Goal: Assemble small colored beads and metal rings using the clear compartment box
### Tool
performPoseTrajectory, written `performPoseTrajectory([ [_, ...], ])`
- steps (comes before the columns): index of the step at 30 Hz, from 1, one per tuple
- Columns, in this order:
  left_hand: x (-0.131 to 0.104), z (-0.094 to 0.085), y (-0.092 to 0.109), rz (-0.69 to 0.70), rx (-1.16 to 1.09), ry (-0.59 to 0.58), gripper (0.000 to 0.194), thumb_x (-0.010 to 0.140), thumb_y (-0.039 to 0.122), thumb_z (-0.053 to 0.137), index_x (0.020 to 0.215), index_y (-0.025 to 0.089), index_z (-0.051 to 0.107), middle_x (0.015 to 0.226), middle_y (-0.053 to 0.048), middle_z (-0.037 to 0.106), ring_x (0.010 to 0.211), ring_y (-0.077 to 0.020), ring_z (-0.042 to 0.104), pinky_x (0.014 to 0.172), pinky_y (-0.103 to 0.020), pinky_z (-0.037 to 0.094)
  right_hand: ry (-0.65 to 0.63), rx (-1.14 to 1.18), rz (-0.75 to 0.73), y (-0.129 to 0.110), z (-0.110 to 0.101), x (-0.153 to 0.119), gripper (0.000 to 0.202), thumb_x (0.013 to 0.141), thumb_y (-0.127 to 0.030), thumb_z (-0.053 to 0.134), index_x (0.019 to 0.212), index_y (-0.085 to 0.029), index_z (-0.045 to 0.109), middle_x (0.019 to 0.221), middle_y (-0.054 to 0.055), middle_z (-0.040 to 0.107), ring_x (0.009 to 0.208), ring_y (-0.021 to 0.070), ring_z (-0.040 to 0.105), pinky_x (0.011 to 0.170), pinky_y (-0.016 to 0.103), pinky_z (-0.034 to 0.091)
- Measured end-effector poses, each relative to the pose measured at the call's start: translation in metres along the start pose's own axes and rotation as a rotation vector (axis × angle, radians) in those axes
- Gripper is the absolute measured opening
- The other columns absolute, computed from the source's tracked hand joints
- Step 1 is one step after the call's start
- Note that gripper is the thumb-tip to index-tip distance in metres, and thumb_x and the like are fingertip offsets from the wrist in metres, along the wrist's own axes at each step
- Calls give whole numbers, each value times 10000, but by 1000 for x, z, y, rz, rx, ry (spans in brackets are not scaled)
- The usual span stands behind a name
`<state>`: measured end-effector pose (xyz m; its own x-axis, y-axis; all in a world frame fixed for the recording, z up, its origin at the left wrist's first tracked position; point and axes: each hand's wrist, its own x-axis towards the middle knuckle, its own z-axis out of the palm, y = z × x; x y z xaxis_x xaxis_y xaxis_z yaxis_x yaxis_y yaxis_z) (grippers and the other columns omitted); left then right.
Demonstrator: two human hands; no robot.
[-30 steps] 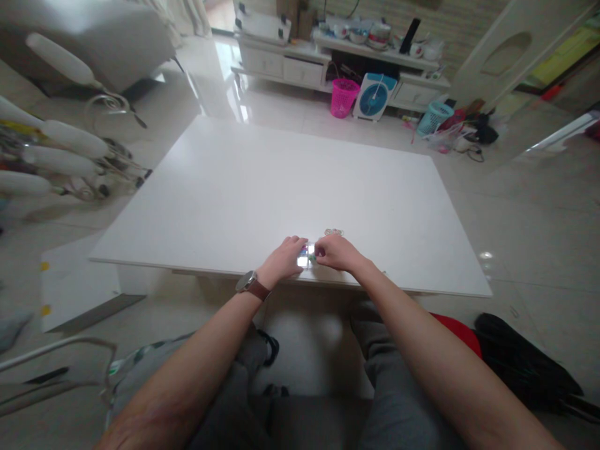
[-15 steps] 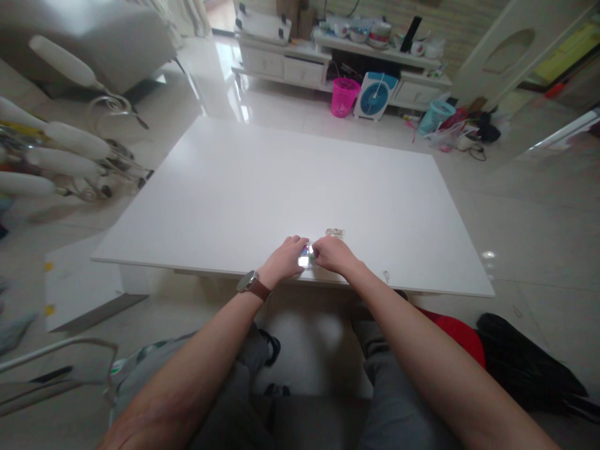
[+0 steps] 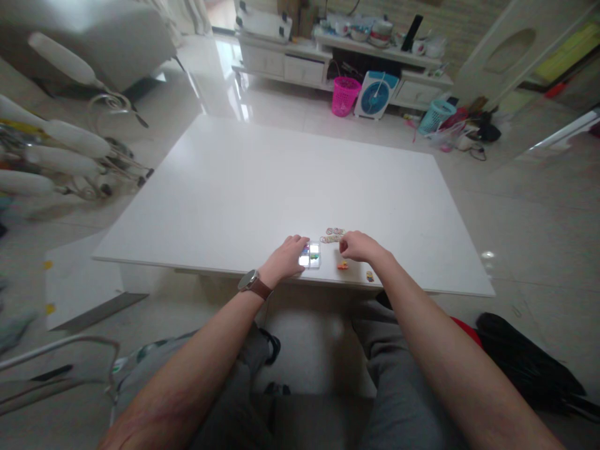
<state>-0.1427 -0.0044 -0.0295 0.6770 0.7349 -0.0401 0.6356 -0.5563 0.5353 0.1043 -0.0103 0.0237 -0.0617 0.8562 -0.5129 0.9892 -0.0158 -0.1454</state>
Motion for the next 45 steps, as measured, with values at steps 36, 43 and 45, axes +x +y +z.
performPoseTrajectory([
  [36,-3,-5,5,-12,-11,-3,589,700,85,687,1258,182,525,1189,-107,581,1109,-266,524,975,-393,493,239,166,-388,-33,4,-4,111,797,-153,653,805,-166,762,799,41,745,735,139,627,704,231,421],
  [43,-3,-7,4,-15,-18,-6,588,691,88,707,1240,198,528,1194,-99,576,1115,-267,522,985,-404,491,90,39,-450,-56,18,0,142,764,-128,641,773,-157,779,769,74,753,687,160,618,642,243,378],
  [45,-3,-6,4,-12,-22,0,579,692,84,703,1233,194,528,1194,-100,573,1123,-266,519,988,-403,490,85,7,-442,-57,21,4,149,765,-143,641,780,-165,787,781,80,760,703,169,628,646,249,376],
])
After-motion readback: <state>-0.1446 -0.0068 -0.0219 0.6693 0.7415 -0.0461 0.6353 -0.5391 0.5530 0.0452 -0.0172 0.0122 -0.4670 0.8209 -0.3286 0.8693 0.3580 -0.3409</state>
